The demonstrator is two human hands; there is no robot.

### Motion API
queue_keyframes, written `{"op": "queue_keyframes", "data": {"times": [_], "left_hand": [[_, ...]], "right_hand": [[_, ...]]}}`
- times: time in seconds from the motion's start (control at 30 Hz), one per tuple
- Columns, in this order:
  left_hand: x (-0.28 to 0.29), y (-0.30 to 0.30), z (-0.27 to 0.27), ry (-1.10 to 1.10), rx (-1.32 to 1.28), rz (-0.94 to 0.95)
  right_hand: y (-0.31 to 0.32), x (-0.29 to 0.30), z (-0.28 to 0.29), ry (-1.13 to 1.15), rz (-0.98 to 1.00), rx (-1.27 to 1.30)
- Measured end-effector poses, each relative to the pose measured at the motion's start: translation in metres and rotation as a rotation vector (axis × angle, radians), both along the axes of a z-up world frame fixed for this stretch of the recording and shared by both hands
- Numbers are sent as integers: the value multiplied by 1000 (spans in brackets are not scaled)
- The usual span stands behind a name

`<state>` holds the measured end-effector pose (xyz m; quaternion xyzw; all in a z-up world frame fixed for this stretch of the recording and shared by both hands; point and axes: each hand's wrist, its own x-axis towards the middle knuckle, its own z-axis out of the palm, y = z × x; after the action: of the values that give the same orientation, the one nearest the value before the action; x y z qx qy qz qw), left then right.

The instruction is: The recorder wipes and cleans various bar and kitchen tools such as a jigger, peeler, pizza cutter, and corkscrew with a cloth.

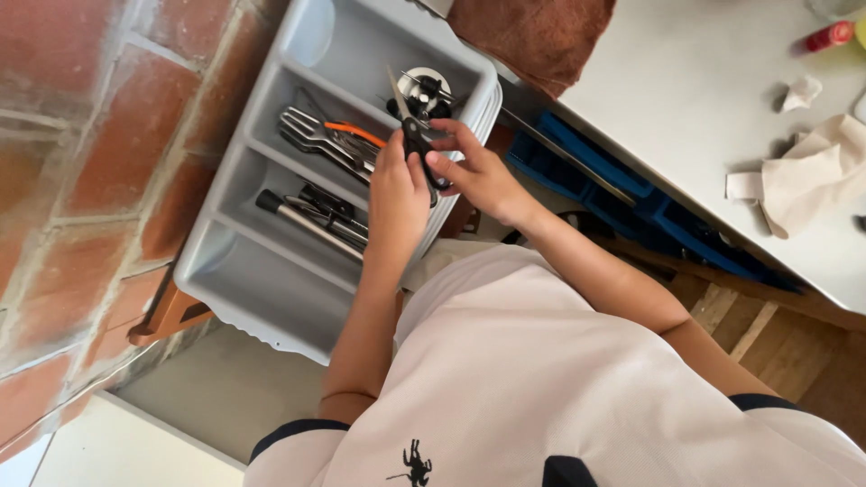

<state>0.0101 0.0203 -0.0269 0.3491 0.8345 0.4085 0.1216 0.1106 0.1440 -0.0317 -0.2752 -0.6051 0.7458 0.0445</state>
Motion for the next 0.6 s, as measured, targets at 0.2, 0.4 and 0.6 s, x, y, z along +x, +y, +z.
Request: {"op": "queue_keyframes", "data": {"times": [0.2,0.4,0.6], "left_hand": [[-29,16,-48,-62,95,82],[-61,33,-71,-77,40,149],[-86,40,-72,-199,119,170]], "right_hand": [[38,-34,-29,134,13,91],[54,-81,-49,146,-46,57],[60,-105,-84,142,-141,30]]}}
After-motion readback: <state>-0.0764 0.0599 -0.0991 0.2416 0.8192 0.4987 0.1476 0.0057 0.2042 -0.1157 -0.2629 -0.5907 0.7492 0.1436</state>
